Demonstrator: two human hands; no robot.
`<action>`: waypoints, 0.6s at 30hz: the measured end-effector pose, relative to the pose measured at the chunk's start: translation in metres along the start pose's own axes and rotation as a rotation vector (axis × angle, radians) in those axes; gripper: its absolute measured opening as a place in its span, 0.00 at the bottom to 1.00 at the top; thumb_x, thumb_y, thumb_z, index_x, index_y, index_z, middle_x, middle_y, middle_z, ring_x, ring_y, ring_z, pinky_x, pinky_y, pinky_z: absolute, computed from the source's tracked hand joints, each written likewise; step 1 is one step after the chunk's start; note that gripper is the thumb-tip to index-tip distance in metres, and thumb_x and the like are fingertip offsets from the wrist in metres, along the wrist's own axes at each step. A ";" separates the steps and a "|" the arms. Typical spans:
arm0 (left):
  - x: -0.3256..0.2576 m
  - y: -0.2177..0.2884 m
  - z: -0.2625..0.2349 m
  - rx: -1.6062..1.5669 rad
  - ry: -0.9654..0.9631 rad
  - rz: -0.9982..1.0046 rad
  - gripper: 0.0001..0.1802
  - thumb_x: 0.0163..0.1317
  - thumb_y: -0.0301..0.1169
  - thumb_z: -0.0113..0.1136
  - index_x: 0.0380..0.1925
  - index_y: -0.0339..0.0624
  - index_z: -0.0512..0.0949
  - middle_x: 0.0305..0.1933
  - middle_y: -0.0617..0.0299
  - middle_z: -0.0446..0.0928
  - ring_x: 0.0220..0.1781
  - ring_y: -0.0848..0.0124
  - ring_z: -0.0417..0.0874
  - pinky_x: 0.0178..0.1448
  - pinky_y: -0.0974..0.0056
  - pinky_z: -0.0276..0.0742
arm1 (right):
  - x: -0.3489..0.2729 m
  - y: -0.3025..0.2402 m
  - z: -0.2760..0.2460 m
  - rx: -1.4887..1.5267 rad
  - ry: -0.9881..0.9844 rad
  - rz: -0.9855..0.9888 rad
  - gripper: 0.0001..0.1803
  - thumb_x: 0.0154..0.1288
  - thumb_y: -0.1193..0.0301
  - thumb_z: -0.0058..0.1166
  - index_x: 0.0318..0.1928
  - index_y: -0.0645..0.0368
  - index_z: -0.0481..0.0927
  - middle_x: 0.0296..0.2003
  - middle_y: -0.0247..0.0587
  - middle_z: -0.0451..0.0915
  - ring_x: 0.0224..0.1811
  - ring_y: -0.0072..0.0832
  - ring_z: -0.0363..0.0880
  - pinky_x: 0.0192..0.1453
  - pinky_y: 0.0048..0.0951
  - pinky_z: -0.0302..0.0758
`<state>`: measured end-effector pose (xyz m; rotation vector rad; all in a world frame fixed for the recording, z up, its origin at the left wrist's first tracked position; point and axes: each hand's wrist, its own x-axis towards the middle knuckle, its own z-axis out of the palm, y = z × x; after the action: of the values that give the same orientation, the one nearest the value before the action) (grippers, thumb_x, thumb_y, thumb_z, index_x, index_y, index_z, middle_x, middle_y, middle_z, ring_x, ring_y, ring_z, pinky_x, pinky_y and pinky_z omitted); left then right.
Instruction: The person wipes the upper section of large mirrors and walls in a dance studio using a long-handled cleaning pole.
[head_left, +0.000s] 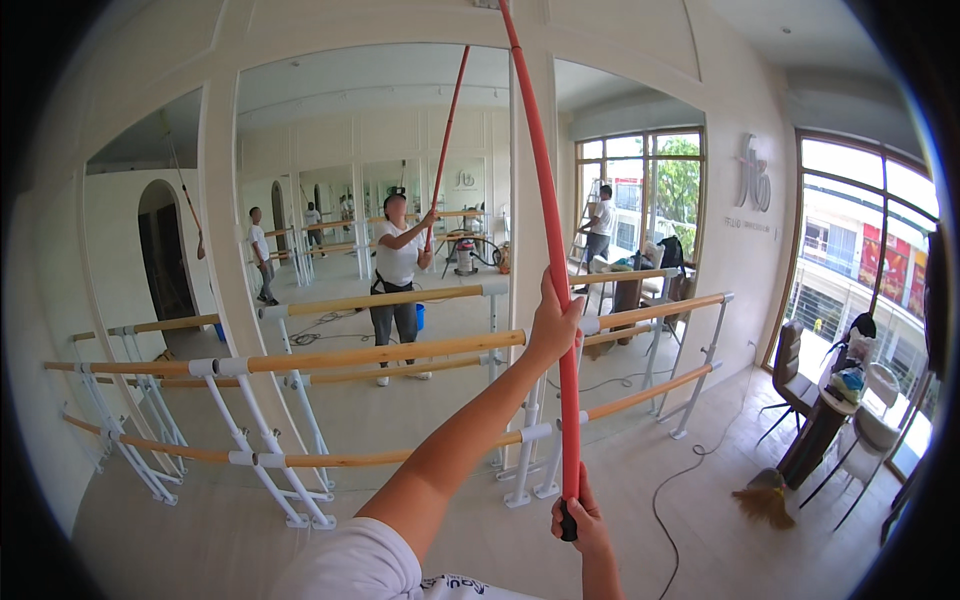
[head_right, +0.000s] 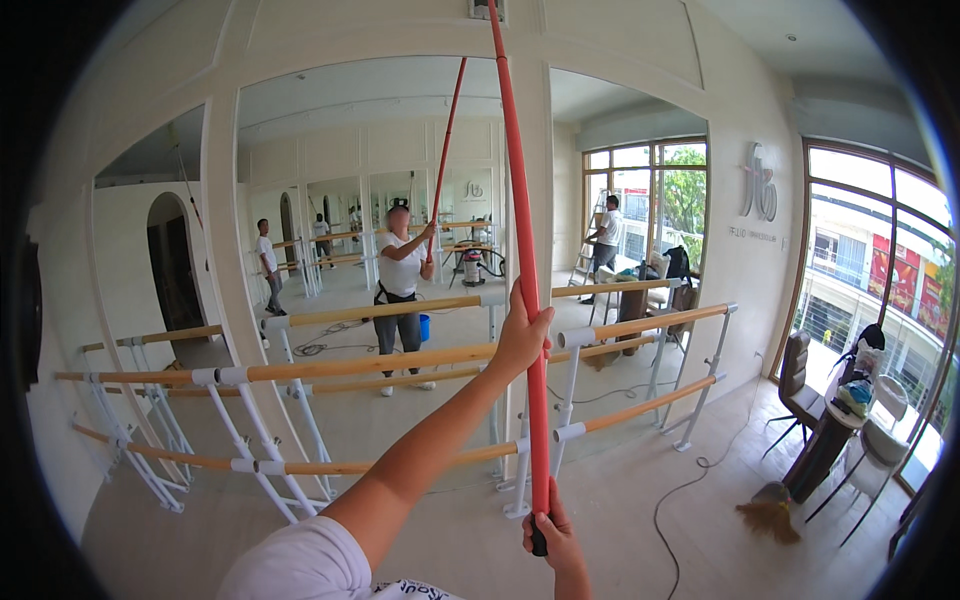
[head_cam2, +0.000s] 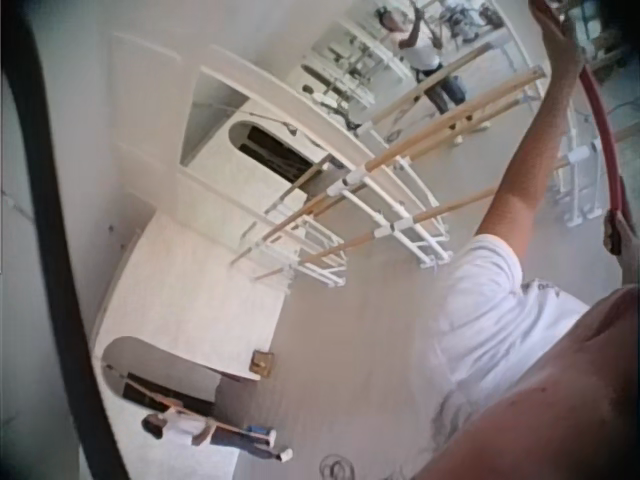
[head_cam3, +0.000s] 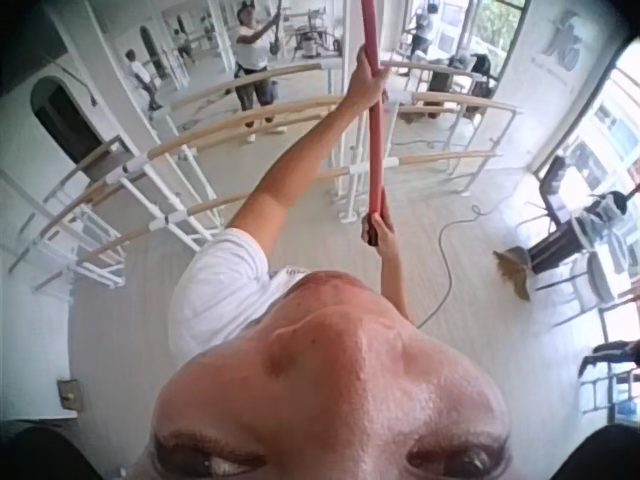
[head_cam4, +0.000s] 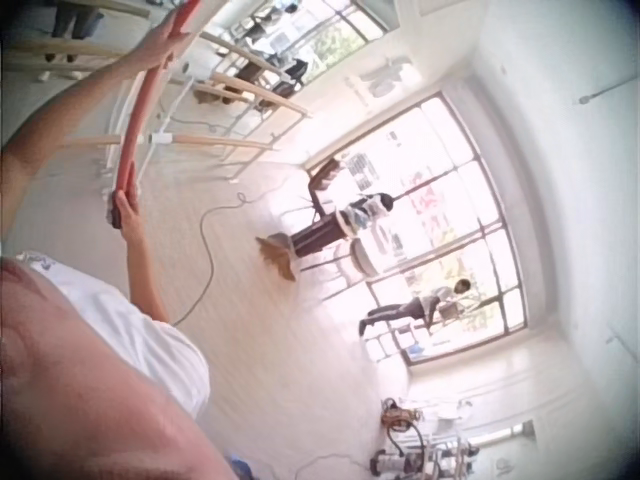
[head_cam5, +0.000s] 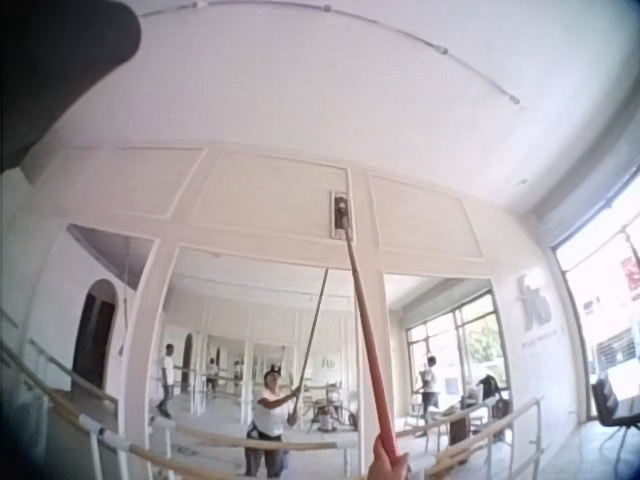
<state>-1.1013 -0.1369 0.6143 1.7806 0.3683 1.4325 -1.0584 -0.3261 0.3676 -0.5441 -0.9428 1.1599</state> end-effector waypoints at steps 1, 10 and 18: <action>-0.012 -0.005 -0.008 -0.093 -0.017 -0.032 0.34 0.61 0.29 0.52 0.64 0.46 0.49 0.24 0.62 0.69 0.14 0.74 0.72 0.16 0.68 0.72 | -0.007 0.010 0.010 0.005 -0.002 0.005 0.35 0.68 0.68 0.45 0.71 0.39 0.44 0.24 0.39 0.69 0.18 0.23 0.68 0.21 0.24 0.70; -0.017 0.040 -0.152 -0.687 -0.114 -0.321 0.12 0.62 0.41 0.56 0.33 0.48 0.68 0.19 0.73 0.65 0.15 0.83 0.65 0.18 0.75 0.62 | 0.001 0.067 0.174 -0.089 -0.046 0.068 0.35 0.71 0.69 0.37 0.70 0.37 0.34 0.21 0.38 0.67 0.14 0.23 0.67 0.19 0.24 0.70; -0.093 0.074 -0.287 -0.703 0.001 -0.247 0.15 0.64 0.45 0.54 0.39 0.47 0.69 0.21 0.72 0.66 0.16 0.83 0.65 0.20 0.76 0.61 | -0.026 0.134 0.263 -0.197 -0.201 0.157 0.37 0.71 0.71 0.35 0.70 0.38 0.30 0.22 0.37 0.67 0.16 0.21 0.67 0.21 0.23 0.71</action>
<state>-1.4118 -0.1302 0.6156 1.1207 0.0592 1.1872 -1.3537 -0.3314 0.3917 -0.6786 -1.2135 1.2871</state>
